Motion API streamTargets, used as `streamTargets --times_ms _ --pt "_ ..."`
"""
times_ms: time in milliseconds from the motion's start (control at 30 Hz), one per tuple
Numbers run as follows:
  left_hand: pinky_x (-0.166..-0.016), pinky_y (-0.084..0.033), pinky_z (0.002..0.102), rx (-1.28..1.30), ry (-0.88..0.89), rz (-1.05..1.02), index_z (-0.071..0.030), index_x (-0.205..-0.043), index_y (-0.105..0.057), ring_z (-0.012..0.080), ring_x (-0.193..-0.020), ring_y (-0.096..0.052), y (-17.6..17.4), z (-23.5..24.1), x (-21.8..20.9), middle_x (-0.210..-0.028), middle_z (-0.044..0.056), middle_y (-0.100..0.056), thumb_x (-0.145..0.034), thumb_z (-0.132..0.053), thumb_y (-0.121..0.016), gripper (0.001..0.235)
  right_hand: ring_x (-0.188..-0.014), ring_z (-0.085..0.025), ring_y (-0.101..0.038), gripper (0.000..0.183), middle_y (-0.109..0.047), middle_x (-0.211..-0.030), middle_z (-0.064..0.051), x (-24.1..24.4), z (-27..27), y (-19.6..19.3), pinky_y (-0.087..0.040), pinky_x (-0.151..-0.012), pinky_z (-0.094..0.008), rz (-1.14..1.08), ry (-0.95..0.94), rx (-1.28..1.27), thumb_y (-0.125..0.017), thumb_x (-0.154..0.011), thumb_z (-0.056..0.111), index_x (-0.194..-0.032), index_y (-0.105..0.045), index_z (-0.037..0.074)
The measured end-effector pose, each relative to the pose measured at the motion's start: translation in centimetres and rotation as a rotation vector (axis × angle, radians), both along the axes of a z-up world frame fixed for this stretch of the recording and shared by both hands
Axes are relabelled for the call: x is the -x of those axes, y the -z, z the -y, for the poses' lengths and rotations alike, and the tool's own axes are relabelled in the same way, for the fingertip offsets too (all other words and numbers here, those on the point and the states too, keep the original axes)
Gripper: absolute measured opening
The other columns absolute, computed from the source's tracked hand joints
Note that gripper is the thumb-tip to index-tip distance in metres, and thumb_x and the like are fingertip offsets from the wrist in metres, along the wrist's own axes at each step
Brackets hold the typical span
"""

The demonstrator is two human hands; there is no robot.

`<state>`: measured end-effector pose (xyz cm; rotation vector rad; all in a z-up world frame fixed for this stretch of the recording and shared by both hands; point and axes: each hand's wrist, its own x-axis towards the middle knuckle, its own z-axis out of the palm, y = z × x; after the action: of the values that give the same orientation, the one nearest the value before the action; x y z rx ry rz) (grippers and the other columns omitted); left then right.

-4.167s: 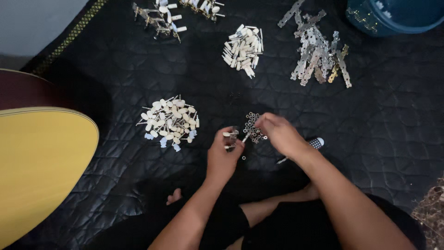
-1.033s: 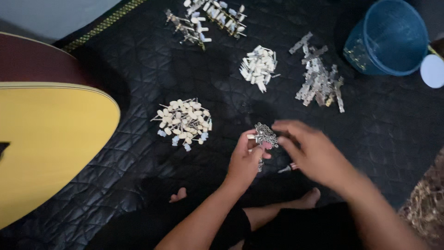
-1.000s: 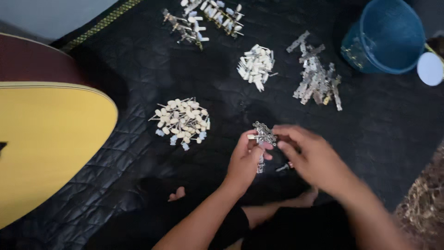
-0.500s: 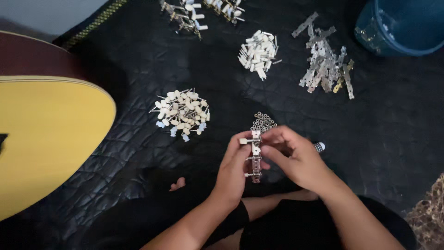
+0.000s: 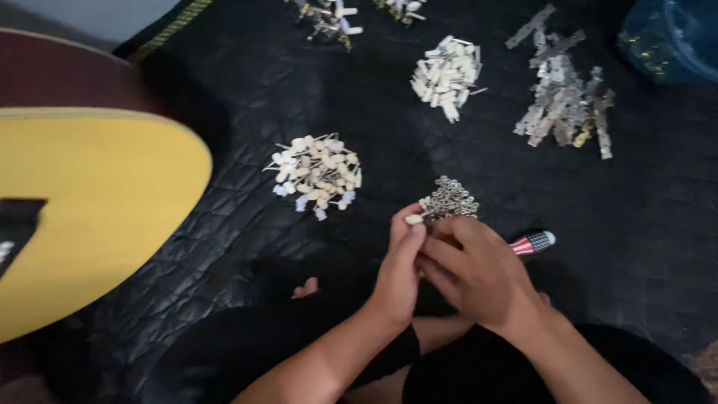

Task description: The person assembles guitar tuning pegs by inserting white plastic knobs into metal gear housings and securing them with a screwdriver. They also place small metal washers onto the shafts of the pegs. The person works with multiple piles of parts laid out on a black mat.

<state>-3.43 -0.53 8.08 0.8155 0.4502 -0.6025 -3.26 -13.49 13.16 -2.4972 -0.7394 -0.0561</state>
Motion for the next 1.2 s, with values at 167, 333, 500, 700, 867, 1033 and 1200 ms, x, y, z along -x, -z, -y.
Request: streamTargets --times_ms 167,333,500,700,867,1033,1200 --pt "-0.090 -0.045 0.026 -0.182 0.045 -0.069 -0.016 -0.134 -0.050 0.0111 -0.107 -0.058 -1.8 -0.4 -0.6 -0.123 0.005 -0.061 -0.098 -0.031 -0.047 0.039 -0.103 -0.030 -0.064 0.023 -0.060 -0.117 -0.014 0.6 0.3 1.3 -0.054 -0.077 -0.041 -0.133 -0.015 0.005 -0.065 -0.092 0.015 -0.114 -0.066 0.009" --pt "-0.092 -0.048 0.024 -0.298 0.088 -0.012 -0.018 -0.135 -0.052 0.0079 -0.105 -0.058 -2.9 -0.4 -0.6 -0.121 0.001 -0.062 -0.095 -0.041 -0.049 0.046 -0.095 -0.028 -0.067 0.026 -0.059 -0.114 -0.012 1.3 0.0 1.7 -0.055 -0.064 -0.042 -0.154 0.087 0.043 -0.066 -0.084 0.010 -0.110 -0.066 0.007" --pt "-0.092 -0.050 0.028 -0.460 0.125 0.016 -0.021 -0.135 -0.053 0.0114 -0.101 -0.063 -4.9 -1.1 -0.9 -0.112 -0.001 -0.067 -0.094 -0.044 -0.049 0.047 -0.087 -0.028 -0.065 0.023 -0.066 -0.092 -0.007 1.3 -1.1 0.4 -0.050 -0.077 -0.041 -0.300 0.315 0.058 -0.061 -0.092 0.022 -0.113 -0.065 0.012" --pt "-0.078 -0.050 0.028 -0.093 -0.256 0.013 -0.009 -0.122 -0.052 0.0172 -0.090 -0.063 -0.4 0.6 0.0 -0.107 0.010 -0.066 -0.102 -0.018 -0.046 0.023 -0.100 -0.028 -0.065 0.017 -0.069 -0.106 -0.008 1.8 -1.3 2.0 -0.052 -0.087 -0.039 -0.099 0.284 0.015 -0.066 -0.090 0.013 -0.107 -0.067 0.011" --pt "-0.082 -0.050 0.030 -0.107 -0.235 -0.012 -0.009 -0.118 -0.053 0.0183 -0.097 -0.063 -0.6 0.5 -0.4 -0.110 0.011 -0.067 -0.100 -0.018 -0.047 0.021 -0.091 -0.030 -0.063 0.018 -0.063 -0.099 -0.009 1.2 -1.4 0.0 -0.052 -0.080 -0.041 -0.064 0.190 0.010 -0.066 -0.092 0.012 -0.110 -0.067 0.010" --pt "-0.089 -0.049 0.028 -0.171 -0.201 0.153 -0.009 -0.114 -0.057 0.0149 -0.101 -0.063 -1.5 0.3 0.0 -0.115 0.010 -0.069 -0.098 -0.015 -0.048 0.020 -0.086 -0.032 -0.061 0.004 -0.059 -0.092 -0.012 1.0 -1.2 -0.2 -0.050 -0.081 -0.044 -0.088 0.179 -0.024 -0.061 -0.091 0.008 -0.094 -0.059 0.007" --pt "-0.098 -0.050 0.030 -0.210 -0.254 0.176 -0.006 -0.122 -0.056 0.0171 -0.106 -0.060 -1.1 -0.4 -0.2 -0.117 0.013 -0.065 -0.098 -0.010 -0.049 0.026 -0.086 -0.034 -0.066 0.004 -0.065 -0.094 -0.006 0.8 -0.3 0.7 -0.054 -0.074 -0.047 0.013 0.233 0.230 -0.065 -0.088 0.012 -0.092 -0.064 0.012"
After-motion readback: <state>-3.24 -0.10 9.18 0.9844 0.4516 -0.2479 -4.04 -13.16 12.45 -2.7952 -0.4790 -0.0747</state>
